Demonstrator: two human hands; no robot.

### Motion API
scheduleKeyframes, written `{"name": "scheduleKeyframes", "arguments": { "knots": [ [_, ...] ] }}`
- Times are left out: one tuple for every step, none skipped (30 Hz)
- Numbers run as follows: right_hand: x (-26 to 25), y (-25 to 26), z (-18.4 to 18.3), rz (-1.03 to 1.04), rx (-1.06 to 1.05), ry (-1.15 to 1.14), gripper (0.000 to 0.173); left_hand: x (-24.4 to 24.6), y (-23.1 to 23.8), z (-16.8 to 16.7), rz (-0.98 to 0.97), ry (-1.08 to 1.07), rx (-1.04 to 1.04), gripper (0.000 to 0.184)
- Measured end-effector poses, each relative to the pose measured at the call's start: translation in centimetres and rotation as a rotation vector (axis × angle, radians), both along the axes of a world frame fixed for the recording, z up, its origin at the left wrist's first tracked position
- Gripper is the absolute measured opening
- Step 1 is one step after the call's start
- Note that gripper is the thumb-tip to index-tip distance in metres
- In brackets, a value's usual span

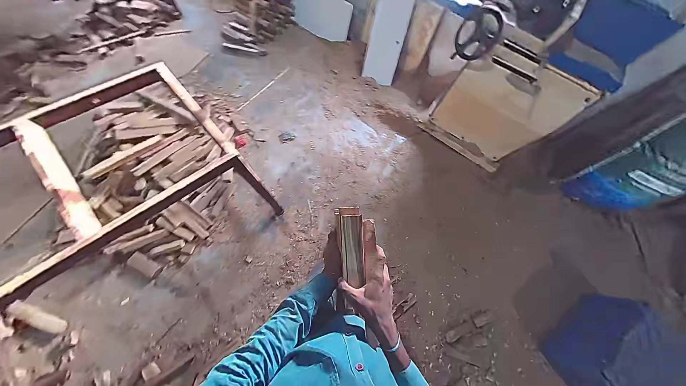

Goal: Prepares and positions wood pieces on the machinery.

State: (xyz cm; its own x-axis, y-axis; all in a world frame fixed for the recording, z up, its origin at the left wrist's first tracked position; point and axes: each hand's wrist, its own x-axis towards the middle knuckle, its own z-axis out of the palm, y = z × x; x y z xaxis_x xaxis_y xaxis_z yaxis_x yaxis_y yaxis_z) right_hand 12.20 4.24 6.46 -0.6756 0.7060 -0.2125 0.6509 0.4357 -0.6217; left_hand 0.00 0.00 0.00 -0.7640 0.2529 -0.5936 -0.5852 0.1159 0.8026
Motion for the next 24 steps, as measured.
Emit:
{"name": "scheduleKeyframes", "arguments": {
  "knots": [
    [-1.3, 2.3, -0.1, -0.037, 0.014, -0.010, 0.125, -1.2, 2.7, 0.1, -0.015, -0.035, 0.015, 0.061],
    [-2.8, 4.8, -0.2, -0.069, 0.024, -0.027, 0.124, -2.6, 5.4, 0.0, -0.015, -0.065, 0.045, 0.060],
    [-4.6, 7.6, -0.1, -0.097, 0.036, -0.054, 0.123, -4.1, 8.3, -0.6, -0.030, -0.085, 0.076, 0.059],
    [-6.4, 10.5, 0.1, -0.122, 0.034, -0.095, 0.123, -5.6, 11.1, -1.4, -0.064, -0.099, 0.108, 0.059],
    [-8.5, 13.8, 0.5, -0.146, 0.020, -0.132, 0.123, -7.2, 14.3, -2.4, -0.087, -0.111, 0.150, 0.059],
    [-10.3, 16.9, 0.9, -0.164, 0.006, -0.171, 0.124, -8.6, 17.6, -3.3, -0.094, -0.133, 0.150, 0.060],
    [-11.6, 19.7, 1.4, -0.175, -0.006, -0.205, 0.125, -9.6, 20.4, -3.6, -0.120, -0.164, 0.140, 0.062],
    [-12.7, 22.4, 2.0, -0.179, -0.007, -0.223, 0.126, -10.7, 23.1, -3.3, -0.156, -0.192, 0.115, 0.065],
    [-14.1, 25.0, 2.6, -0.184, -0.006, -0.221, 0.126, -12.3, 25.9, -2.4, -0.181, -0.187, 0.103, 0.066],
    [-15.0, 27.0, 3.2, -0.197, -0.011, -0.223, 0.126, -13.5, 28.3, -1.4, -0.205, -0.175, 0.092, 0.066],
    [-15.3, 28.8, 3.7, -0.224, -0.019, -0.228, 0.126, -14.1, 30.6, -0.4, -0.231, -0.168, 0.097, 0.066],
    [-15.9, 30.8, 4.1, -0.255, -0.028, -0.214, 0.126, -15.0, 33.3, 0.4, -0.248, -0.161, 0.099, 0.066],
    [-16.5, 33.0, 4.4, -0.287, -0.044, -0.185, 0.128, -16.0, 36.2, 1.0, -0.251, -0.164, 0.088, 0.067],
    [-17.0, 35.2, 4.7, -0.320, -0.058, -0.148, 0.128, -16.8, 39.0, 1.3, -0.255, -0.180, 0.075, 0.068],
    [-17.4, 37.4, 4.8, -0.347, -0.066, -0.114, 0.128, -17.3, 41.6, 1.4, -0.253, -0.192, 0.073, 0.068],
    [-17.8, 39.6, 5.1, -0.369, -0.072, -0.109, 0.128, -17.5, 44.0, 1.4, -0.254, -0.208, 0.083, 0.068],
    [-18.2, 41.7, 5.4, -0.386, -0.078, -0.122, 0.128, -17.7, 46.2, 1.6, -0.265, -0.229, 0.095, 0.068],
    [-18.8, 44.0, 5.7, -0.400, -0.081, -0.141, 0.128, -18.1, 48.5, 1.8, -0.278, -0.244, 0.109, 0.068],
    [-19.6, 46.5, 6.0, -0.408, -0.079, -0.154, 0.127, -18.8, 51.1, 2.2, -0.280, -0.243, 0.130, 0.067],
    [-20.5, 49.2, 6.2, -0.412, -0.078, -0.155, 0.127, -19.6, 53.9, 2.7, -0.284, -0.231, 0.153, 0.066],
    [-21.2, 51.9, 6.1, -0.417, -0.070, -0.145, 0.126, -20.3, 56.6, 2.9, -0.295, -0.217, 0.176, 0.066],
    [-21.6, 54.2, 5.9, -0.424, -0.071, -0.138, 0.125, -20.7, 58.9, 2.7, -0.316, -0.210, 0.201, 0.066],
    [-22.0, 56.4, 5.8, -0.428, -0.067, -0.139, 0.125, -21.0, 61.2, 2.3, -0.317, -0.206, 0.210, 0.067],
    [-22.9, 59.6, 6.0, -0.420, -0.049, -0.122, 0.126, -21.9, 64.5, 2.4, -0.299, -0.195, 0.231, 0.068]
  ]
}}
